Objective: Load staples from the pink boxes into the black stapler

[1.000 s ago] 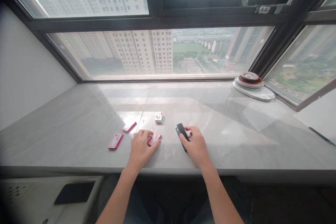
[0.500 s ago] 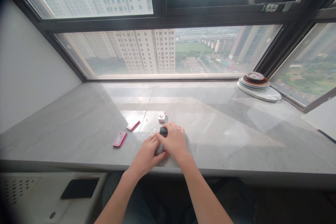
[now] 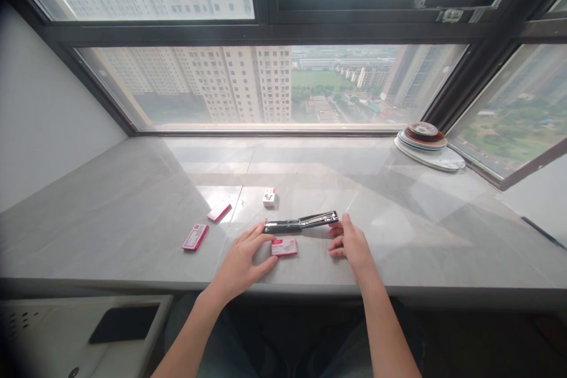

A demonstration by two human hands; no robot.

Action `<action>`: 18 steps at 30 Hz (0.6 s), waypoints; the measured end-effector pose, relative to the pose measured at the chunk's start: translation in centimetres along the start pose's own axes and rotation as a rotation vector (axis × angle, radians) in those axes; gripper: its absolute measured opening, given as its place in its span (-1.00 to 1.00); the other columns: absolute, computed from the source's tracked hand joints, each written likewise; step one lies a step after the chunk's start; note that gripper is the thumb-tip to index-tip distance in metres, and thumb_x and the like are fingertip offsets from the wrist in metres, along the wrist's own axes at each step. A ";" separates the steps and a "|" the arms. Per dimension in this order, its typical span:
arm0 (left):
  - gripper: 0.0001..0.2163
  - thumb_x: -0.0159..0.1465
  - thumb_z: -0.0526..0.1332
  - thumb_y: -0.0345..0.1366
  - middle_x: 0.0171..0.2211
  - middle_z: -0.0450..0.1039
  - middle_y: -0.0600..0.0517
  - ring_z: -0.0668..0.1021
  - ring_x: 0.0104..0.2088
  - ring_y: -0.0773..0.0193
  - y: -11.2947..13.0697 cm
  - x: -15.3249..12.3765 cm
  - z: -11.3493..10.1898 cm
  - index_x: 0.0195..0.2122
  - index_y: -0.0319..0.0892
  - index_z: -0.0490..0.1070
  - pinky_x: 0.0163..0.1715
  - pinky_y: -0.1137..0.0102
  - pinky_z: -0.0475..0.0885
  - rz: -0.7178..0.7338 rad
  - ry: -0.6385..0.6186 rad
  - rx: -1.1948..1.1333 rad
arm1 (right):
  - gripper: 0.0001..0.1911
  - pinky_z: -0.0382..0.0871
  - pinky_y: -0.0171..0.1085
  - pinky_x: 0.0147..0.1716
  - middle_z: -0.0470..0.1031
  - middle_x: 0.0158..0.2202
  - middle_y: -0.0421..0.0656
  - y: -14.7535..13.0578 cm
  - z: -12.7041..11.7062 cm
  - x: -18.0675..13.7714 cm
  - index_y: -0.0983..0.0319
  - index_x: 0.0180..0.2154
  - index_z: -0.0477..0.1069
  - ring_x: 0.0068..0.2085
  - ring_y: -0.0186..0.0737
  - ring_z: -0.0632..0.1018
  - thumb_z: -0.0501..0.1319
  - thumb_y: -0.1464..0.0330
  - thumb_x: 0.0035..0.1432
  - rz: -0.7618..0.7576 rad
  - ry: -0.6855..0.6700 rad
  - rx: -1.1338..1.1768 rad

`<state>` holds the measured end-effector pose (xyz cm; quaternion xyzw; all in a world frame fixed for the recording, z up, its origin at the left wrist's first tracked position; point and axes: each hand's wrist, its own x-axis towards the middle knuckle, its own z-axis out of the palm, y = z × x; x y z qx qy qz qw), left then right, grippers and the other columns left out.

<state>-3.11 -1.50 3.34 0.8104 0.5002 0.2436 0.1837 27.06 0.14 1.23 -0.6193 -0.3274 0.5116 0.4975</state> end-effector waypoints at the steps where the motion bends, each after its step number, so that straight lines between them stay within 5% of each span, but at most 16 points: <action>1: -0.70 0.32 0.31 -0.17 0.42 0.19 0.07 0.27 0.40 0.01 0.1 0.1 0.0 0.08 0.10 0.48 0.32 0.06 0.29 -0.008 -0.003 -0.008 | -0.42 0.37 -0.34 -0.70 0.54 -0.35 -0.10 0.2 -0.1 -0.4 0.22 -0.21 0.49 -0.58 -0.31 0.50 0.09 -0.17 0.29 0.038 -0.035 -0.075; 4: -0.71 0.30 0.34 -0.16 0.42 0.17 0.06 0.24 0.41 0.00 0.2 0.3 0.3 0.05 0.10 0.50 0.32 0.02 0.27 -0.030 -0.012 -0.018 | -0.40 0.08 -0.38 -0.79 0.47 -0.48 -0.19 0.3 2.0 -2.0 0.22 -0.25 0.45 -0.72 -0.40 0.35 0.08 -0.19 0.28 0.096 -0.277 -0.247; 7: -0.69 0.27 0.37 -0.14 0.41 0.19 0.04 0.23 0.41 -0.01 0.0 0.5 0.4 0.05 0.11 0.50 0.33 -0.03 0.23 -0.040 -0.022 -0.022 | -0.53 0.02 -0.39 -0.72 0.42 -0.57 -0.27 0.3 5.1 -3.0 0.20 -0.29 0.39 -0.71 -0.44 0.27 0.18 -0.08 0.28 -0.022 -0.426 -0.354; 10: -0.69 0.26 0.38 -0.12 0.41 0.20 0.04 0.25 0.41 0.00 -0.4 0.6 0.2 0.03 0.10 0.50 0.33 -0.02 0.25 -0.031 -0.027 -0.049 | -0.60 0.09 -0.39 -0.62 0.39 -0.61 -0.28 0.6 6.3 -2.9 0.21 -0.35 0.38 -0.63 -0.41 0.29 0.22 0.00 0.27 -0.124 -0.398 -0.444; 15: -0.74 0.29 0.35 -0.15 0.40 0.22 0.06 0.28 0.40 0.04 -1.0 0.2 0.0 0.00 0.07 0.48 0.33 0.05 0.28 -0.014 -0.021 -0.074 | -0.62 0.08 -0.33 -0.58 0.41 -0.61 -0.26 0.9 4.4 -2.3 0.21 -0.29 0.41 -0.60 -0.33 0.30 0.19 0.02 0.28 -0.115 -0.324 -0.566; 18: -0.74 0.30 0.33 -0.20 0.42 0.19 0.07 0.26 0.41 0.03 -0.9 -0.2 0.3 0.02 0.07 0.47 0.34 0.04 0.27 -0.006 0.010 -0.045 | -0.68 0.12 -0.31 -0.54 0.36 -0.63 -0.31 -0.1 4.1 -3.0 0.18 -0.22 0.43 -0.57 -0.28 0.34 0.18 0.06 0.29 -0.237 -0.183 -0.671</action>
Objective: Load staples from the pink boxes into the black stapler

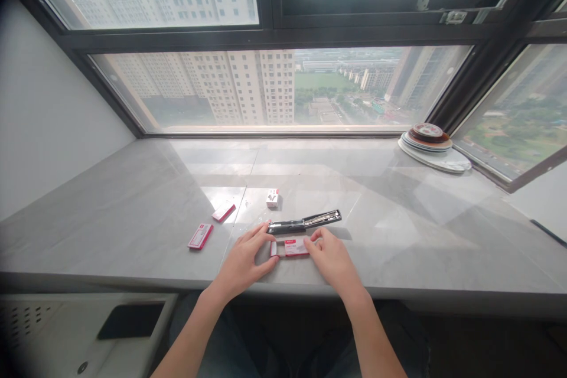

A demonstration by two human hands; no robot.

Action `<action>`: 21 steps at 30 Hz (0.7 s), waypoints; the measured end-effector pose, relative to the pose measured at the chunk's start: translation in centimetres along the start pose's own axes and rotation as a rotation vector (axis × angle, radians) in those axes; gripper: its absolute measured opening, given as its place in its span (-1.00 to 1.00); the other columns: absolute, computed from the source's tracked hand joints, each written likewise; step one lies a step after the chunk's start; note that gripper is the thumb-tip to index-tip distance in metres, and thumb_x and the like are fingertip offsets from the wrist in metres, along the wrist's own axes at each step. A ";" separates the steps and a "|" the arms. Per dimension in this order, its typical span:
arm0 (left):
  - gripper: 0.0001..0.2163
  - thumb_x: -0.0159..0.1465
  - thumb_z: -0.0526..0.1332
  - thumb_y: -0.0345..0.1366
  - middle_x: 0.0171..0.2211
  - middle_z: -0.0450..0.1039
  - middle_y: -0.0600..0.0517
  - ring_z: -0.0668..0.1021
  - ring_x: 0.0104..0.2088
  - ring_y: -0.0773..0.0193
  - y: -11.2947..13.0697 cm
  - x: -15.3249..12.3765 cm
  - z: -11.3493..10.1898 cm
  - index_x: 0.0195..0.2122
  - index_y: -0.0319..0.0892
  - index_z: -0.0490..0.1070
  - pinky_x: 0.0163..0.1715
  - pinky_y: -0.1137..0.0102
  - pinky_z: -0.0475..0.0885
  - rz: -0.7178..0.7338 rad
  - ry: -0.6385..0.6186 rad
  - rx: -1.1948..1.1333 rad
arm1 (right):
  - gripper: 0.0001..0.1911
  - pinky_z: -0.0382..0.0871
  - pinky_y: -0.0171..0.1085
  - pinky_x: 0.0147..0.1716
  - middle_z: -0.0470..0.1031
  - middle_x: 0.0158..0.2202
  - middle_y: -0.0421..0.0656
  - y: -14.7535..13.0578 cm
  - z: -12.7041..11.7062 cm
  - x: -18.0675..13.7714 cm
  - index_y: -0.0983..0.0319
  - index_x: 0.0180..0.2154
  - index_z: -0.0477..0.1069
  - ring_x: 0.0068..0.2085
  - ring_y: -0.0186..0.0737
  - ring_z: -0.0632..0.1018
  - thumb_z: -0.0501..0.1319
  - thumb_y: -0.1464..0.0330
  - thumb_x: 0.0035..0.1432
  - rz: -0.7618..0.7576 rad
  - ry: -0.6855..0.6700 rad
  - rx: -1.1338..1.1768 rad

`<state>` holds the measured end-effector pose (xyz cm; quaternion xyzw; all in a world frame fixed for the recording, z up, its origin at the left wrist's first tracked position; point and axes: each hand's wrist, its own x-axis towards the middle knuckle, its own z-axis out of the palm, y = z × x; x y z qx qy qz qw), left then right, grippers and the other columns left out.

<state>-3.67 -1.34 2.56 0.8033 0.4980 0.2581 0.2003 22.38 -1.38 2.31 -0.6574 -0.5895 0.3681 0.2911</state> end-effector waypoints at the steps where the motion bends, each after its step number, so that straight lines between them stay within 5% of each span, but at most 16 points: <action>1: -0.73 0.30 0.32 -0.21 0.42 0.17 0.08 0.25 0.41 0.03 0.1 -0.1 0.1 0.03 0.07 0.46 0.34 0.03 0.27 0.005 0.008 0.007 | -0.70 0.13 -0.30 -0.52 0.34 -0.63 -0.32 -0.7 0.0 -0.1 0.16 -0.18 0.45 -0.55 -0.26 0.36 0.17 0.07 0.31 -0.042 0.051 -0.029; 6: -0.65 0.30 0.31 -0.24 0.43 0.16 0.05 0.26 0.41 0.02 0.3 -0.2 0.4 0.12 0.07 0.43 0.35 0.04 0.27 0.028 0.028 0.023 | -0.72 0.23 -0.28 -0.42 0.39 -0.56 -0.29 -4.1 1.8 0.8 0.12 -0.09 0.52 -0.46 -0.22 0.46 0.15 0.13 0.32 -0.195 0.064 -0.031; 13: -0.60 0.29 0.31 -0.24 0.39 0.24 0.02 0.30 0.39 0.01 0.2 -0.1 0.2 0.17 0.08 0.42 0.34 0.04 0.29 0.030 0.039 0.029 | -0.64 0.32 -0.29 -0.50 0.45 -0.53 -0.26 -5.1 5.4 2.5 0.21 -0.10 0.50 -0.53 -0.24 0.46 0.18 0.09 0.27 -0.064 -0.061 0.273; 18: -0.61 0.29 0.31 -0.23 0.42 0.19 0.04 0.28 0.40 0.02 0.2 -0.1 0.1 0.15 0.08 0.43 0.35 0.04 0.26 0.012 0.029 0.018 | -0.72 0.30 -0.27 -0.43 0.47 -0.56 -0.22 -5.7 4.9 2.3 0.18 -0.25 0.53 -0.46 -0.19 0.51 0.17 0.14 0.29 -0.132 0.126 0.041; 21: -0.62 0.30 0.31 -0.22 0.42 0.18 0.05 0.27 0.40 0.03 0.2 -0.1 0.1 0.15 0.08 0.43 0.36 0.04 0.25 0.010 0.023 0.005 | -0.71 0.31 -0.28 -0.44 0.48 -0.56 -0.21 -5.8 4.6 2.3 0.20 -0.25 0.53 -0.49 -0.21 0.50 0.17 0.14 0.29 -0.116 0.047 0.071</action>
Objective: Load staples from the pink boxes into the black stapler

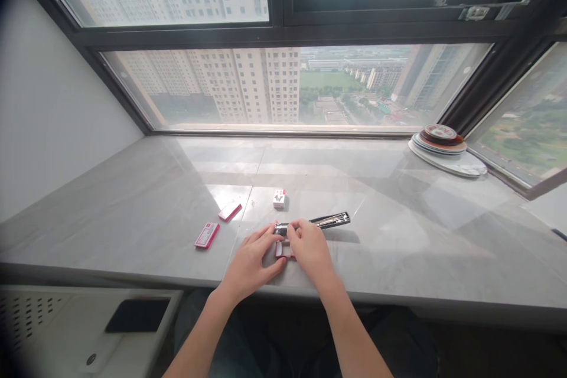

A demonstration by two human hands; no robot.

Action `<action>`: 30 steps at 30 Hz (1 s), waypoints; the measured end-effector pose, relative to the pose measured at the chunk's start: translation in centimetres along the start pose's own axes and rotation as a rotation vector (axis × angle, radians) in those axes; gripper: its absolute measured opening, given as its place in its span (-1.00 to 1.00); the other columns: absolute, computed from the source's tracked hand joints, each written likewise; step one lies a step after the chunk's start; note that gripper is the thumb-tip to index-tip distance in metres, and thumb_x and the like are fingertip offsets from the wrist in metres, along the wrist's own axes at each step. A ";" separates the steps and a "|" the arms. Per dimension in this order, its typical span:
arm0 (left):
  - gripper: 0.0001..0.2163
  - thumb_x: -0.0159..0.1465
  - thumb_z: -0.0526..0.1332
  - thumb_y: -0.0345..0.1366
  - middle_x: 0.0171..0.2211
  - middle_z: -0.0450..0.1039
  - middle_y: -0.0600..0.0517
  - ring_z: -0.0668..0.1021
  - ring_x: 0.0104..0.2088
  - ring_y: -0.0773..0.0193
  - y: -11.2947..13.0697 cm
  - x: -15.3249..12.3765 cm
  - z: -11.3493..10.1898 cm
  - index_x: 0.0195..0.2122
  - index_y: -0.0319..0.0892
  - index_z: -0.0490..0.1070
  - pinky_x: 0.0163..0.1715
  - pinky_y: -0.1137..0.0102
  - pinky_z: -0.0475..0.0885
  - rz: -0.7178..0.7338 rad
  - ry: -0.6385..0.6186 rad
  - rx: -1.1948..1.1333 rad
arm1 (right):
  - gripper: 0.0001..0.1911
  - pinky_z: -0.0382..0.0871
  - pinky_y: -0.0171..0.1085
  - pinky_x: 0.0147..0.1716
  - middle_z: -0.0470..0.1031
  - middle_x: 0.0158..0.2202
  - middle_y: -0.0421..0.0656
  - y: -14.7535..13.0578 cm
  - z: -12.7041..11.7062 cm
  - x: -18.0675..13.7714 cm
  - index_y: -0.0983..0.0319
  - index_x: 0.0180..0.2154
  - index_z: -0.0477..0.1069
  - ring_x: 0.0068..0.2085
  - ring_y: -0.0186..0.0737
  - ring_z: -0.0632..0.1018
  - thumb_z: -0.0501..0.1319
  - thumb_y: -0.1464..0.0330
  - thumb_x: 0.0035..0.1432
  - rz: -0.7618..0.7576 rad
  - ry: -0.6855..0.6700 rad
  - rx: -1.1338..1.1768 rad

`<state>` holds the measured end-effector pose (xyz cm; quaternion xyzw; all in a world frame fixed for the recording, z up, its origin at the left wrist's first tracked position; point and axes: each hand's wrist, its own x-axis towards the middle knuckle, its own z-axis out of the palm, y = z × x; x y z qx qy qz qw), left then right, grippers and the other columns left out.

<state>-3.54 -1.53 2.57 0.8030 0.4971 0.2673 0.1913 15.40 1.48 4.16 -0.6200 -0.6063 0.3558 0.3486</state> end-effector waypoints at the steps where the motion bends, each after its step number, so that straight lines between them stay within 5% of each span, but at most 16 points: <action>1: -0.62 0.30 0.31 -0.22 0.42 0.18 0.05 0.27 0.40 0.03 0.0 0.0 0.0 0.15 0.08 0.43 0.36 0.04 0.24 0.000 0.001 -0.004 | -0.70 0.32 -0.28 -0.45 0.47 -0.57 -0.22 0.1 0.0 0.0 0.21 -0.22 0.52 -0.51 -0.22 0.49 0.18 0.14 0.28 0.016 -0.029 0.052; 9: -0.60 0.29 0.32 -0.20 0.38 0.26 0.04 0.28 0.39 0.00 -0.2 0.1 -0.2 0.16 0.09 0.43 0.35 0.05 0.26 -0.013 -0.004 -0.021 | -0.68 0.25 -0.36 -0.59 0.29 -0.62 -0.34 -0.2 1.3 1.2 0.20 -0.19 0.49 -0.58 -0.32 0.33 0.28 0.09 0.19 0.035 -0.089 0.254; 17: -0.63 0.30 0.32 -0.17 0.41 0.21 0.06 0.27 0.40 0.01 -0.4 0.0 -0.3 0.14 0.08 0.42 0.34 0.08 0.27 -0.038 -0.012 -0.048 | -0.88 0.14 -0.32 -0.48 0.34 -0.59 -0.30 -1.9 -0.8 -0.3 0.16 -0.33 0.51 -0.52 -0.32 0.35 0.25 0.26 0.21 -0.220 -0.180 -0.048; 23: -0.74 0.32 0.31 -0.16 0.42 0.18 0.07 0.26 0.40 0.02 -0.6 0.1 -0.4 0.03 0.06 0.45 0.34 0.06 0.26 -0.043 -0.036 -0.079 | -0.91 0.03 -0.30 -0.50 0.43 -0.55 -0.25 -0.9 -2.3 -2.3 0.16 -0.41 0.48 -0.50 -0.29 0.37 0.25 0.36 0.15 -0.201 -0.271 -0.274; 27: -0.67 0.27 0.37 -0.13 0.38 0.22 0.03 0.30 0.35 0.01 -0.5 -0.1 -1.1 0.04 0.05 0.43 0.30 0.07 0.29 -0.025 0.000 -0.100 | -0.82 0.11 -0.28 -0.48 0.39 -0.56 -0.25 1.1 -4.3 -2.9 0.13 -0.31 0.49 -0.48 -0.23 0.40 0.20 0.20 0.27 -0.124 -0.156 -0.189; 30: -0.83 0.36 0.27 -0.10 0.10 0.48 -0.02 0.47 0.13 0.04 0.0 -0.3 -1.0 -0.10 0.00 0.46 0.13 0.12 0.39 -0.089 0.101 -0.065 | -0.70 0.11 -0.27 -0.48 0.37 -0.59 -0.23 3.1 -5.7 -3.0 0.14 -0.37 0.42 -0.49 -0.20 0.39 0.15 0.11 0.31 0.011 -0.007 -0.232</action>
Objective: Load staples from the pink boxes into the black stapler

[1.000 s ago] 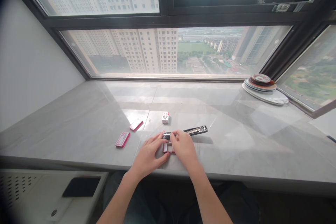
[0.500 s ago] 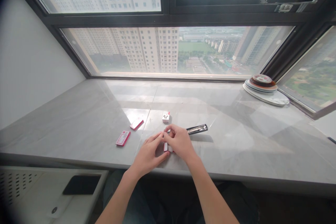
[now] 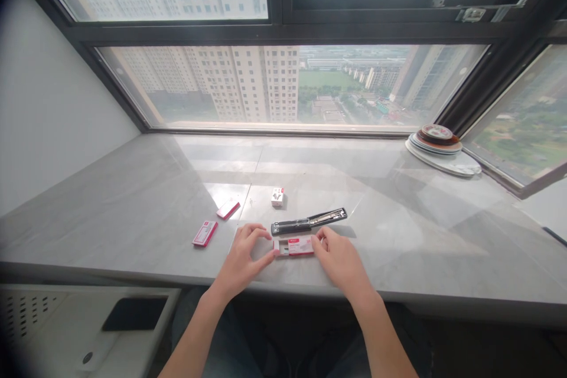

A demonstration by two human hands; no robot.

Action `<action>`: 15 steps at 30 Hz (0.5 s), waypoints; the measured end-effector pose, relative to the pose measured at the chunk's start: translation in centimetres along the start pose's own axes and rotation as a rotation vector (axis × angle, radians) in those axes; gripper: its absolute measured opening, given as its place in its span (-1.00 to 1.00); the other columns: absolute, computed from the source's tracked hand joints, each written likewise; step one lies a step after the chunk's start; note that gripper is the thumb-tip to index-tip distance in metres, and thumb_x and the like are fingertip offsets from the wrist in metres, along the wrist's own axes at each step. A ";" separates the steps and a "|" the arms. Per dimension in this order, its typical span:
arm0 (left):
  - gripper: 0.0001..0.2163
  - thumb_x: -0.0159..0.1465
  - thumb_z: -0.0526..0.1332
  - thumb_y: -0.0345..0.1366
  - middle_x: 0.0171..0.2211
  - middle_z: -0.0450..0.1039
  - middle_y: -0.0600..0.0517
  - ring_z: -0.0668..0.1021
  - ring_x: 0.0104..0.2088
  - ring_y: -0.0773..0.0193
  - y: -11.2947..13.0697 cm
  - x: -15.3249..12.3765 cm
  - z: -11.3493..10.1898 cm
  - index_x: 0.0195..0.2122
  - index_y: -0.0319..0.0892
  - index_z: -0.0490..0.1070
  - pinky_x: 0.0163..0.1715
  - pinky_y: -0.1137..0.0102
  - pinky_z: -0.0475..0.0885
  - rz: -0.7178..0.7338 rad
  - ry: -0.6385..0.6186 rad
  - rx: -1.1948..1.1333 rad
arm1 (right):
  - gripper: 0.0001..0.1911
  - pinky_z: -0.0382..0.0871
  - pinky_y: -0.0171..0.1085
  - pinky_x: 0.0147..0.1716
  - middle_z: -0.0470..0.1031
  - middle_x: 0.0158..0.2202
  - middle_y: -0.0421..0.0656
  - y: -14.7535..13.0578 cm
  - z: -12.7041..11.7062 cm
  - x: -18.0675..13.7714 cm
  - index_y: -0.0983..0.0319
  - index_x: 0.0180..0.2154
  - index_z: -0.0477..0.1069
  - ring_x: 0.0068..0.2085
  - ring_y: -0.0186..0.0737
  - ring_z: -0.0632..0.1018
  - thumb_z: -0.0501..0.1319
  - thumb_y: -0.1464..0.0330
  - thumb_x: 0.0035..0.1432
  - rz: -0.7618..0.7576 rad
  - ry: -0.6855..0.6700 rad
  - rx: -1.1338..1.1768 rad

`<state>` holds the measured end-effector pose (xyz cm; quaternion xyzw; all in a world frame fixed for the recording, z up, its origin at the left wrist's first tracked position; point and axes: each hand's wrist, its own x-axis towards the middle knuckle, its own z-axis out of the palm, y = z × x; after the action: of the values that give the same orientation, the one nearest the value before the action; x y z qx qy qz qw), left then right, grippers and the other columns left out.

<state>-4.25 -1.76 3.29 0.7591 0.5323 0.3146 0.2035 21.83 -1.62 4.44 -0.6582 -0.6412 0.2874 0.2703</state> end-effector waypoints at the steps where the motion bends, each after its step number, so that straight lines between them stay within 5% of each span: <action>1: -0.86 0.42 0.19 -0.11 -0.05 0.53 -0.01 0.51 0.02 0.07 0.2 0.0 0.3 -0.19 -0.02 0.45 0.06 0.14 0.41 -0.026 0.023 0.029 | -0.68 0.11 -0.27 -0.47 0.38 -0.58 -0.22 0.5 0.0 0.0 0.14 -0.40 0.41 -0.49 -0.19 0.39 0.14 0.10 0.31 0.025 0.000 -0.014; 4: -0.71 0.49 0.04 -0.17 -0.33 0.49 0.01 0.51 -0.19 0.11 1.2 0.1 1.8 -0.37 -0.07 0.39 -0.08 0.16 0.37 -0.048 0.042 0.139 | -0.66 0.14 -0.27 -0.45 0.43 -0.54 -0.21 1.0 0.9 0.1 0.14 -0.41 0.39 -0.47 -0.19 0.41 0.12 0.09 0.33 -0.016 -0.079 0.011; 8: -0.69 0.49 0.04 -0.16 -0.35 0.47 0.00 0.50 -0.23 0.11 2.4 0.5 3.6 -0.38 -0.07 0.39 -0.15 0.18 0.34 -0.060 0.103 0.206 | -0.64 0.16 -0.28 -0.44 0.44 -0.53 -0.22 1.3 2.0 0.2 0.16 -0.41 0.40 -0.46 -0.22 0.42 0.12 0.08 0.33 -0.067 -0.107 0.078; 11: -0.74 0.50 0.03 -0.13 -0.30 0.49 0.01 0.53 -0.23 0.13 2.9 0.8 4.0 -0.21 -0.03 0.47 -0.16 0.22 0.36 -0.067 0.131 0.157 | -0.62 0.13 -0.30 -0.53 0.38 -0.58 -0.26 3.3 0.5 0.5 0.17 -0.32 0.43 -0.54 -0.26 0.36 0.20 -0.01 0.26 0.095 -0.083 0.175; 15: -0.71 0.47 0.09 -0.11 -0.13 0.53 -0.03 0.55 -0.09 0.05 3.2 1.0 4.2 0.14 0.05 0.44 -0.08 0.17 0.36 -0.026 0.098 0.160 | -0.38 -0.02 -0.33 -0.66 0.40 -0.49 -0.30 5.6 -3.3 2.1 0.17 0.09 0.37 -0.65 -0.38 0.23 0.31 -0.07 0.15 0.235 -0.076 0.461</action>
<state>1.10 -1.88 2.55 0.7496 0.5749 0.3052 0.1202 28.17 0.35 2.59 -0.6379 -0.4877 0.4798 0.3537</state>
